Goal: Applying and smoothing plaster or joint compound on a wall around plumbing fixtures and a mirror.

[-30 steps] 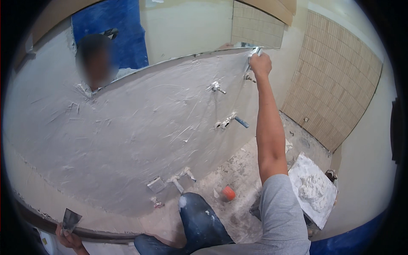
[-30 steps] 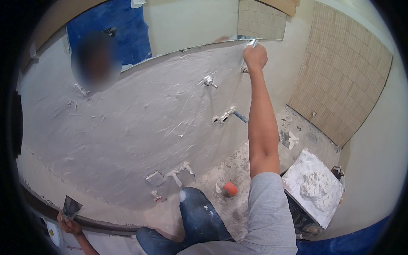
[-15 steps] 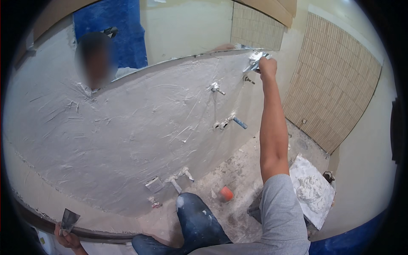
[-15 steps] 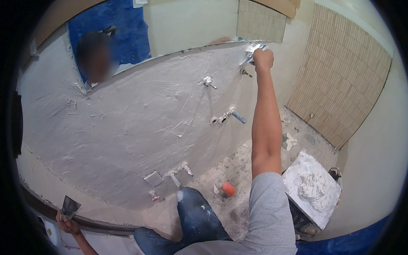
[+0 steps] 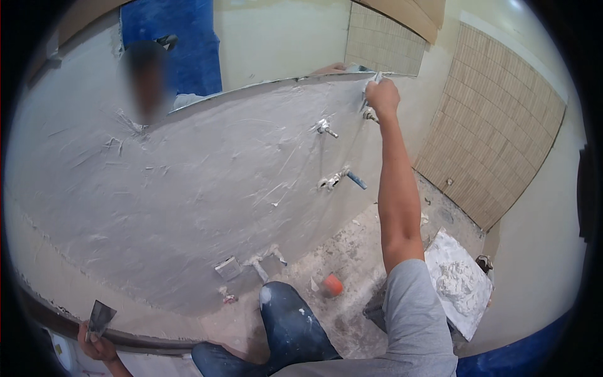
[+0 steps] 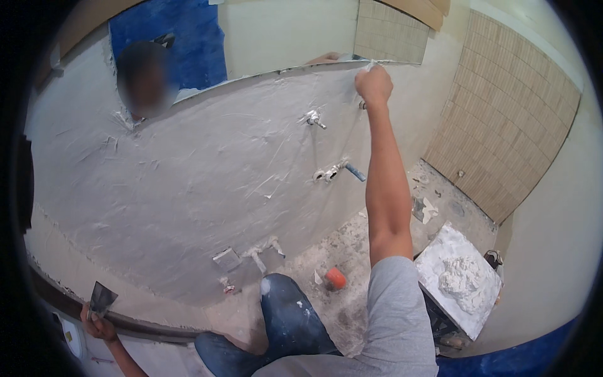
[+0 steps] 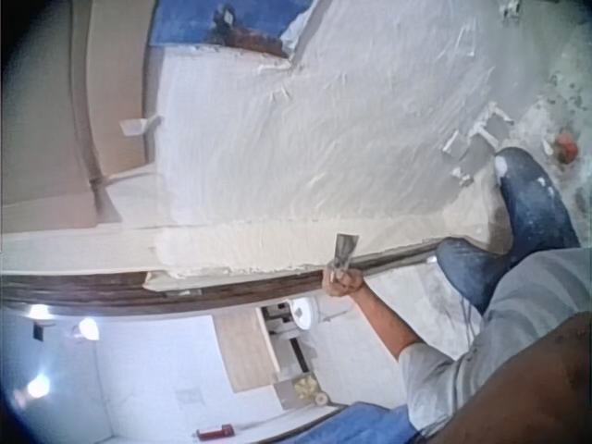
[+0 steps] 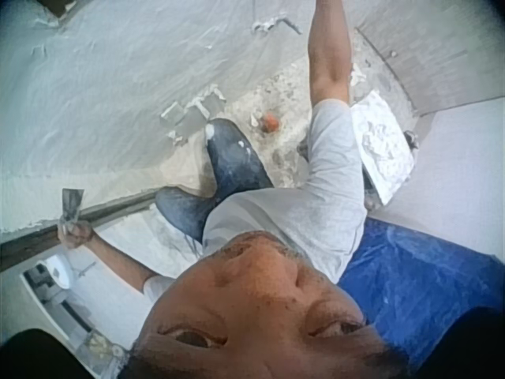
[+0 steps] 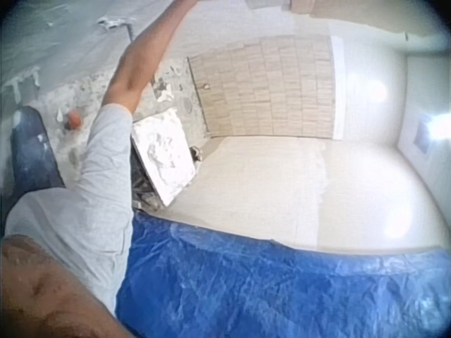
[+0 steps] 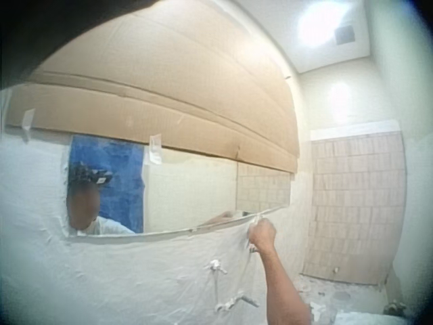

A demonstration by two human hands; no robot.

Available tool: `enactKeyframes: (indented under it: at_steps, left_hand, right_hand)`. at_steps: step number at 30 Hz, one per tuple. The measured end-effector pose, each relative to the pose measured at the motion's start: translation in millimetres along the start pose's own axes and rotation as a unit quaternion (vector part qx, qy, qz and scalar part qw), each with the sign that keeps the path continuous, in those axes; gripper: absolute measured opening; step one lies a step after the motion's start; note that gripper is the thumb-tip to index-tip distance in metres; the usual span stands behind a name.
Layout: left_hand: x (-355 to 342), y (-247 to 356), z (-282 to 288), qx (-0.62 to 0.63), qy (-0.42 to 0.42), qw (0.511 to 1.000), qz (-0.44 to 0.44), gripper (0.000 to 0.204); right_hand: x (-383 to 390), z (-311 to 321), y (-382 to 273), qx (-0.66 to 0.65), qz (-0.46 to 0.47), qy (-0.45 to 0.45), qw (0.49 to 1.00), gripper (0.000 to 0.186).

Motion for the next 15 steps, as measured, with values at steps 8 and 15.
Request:
enactKeyframes:
  at_steps: [8, 15]
  left_hand:
    - [-2, 1, -1, -0.005, -0.017, 1.0, 0.012, 0.038]
    - [4, -6, 0, -0.014, 0.016, 1.0, -0.009, 0.035]
  right_hand:
    - [66, -14, -44, -0.026, 0.071, -0.037, 0.996, 0.032]
    - [85, 35, -9, -0.106, 0.036, -0.008, 0.994, 0.027]
Point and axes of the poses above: each hand's wrist, its own x-axis away from the middle knuckle, its own z-axis out of the back of the hand, y = z × x, the point moved 9 cm from there along -x, towards the middle knuckle, and after that the axes turned 13 degrees about -x, right-handed, at the moved point
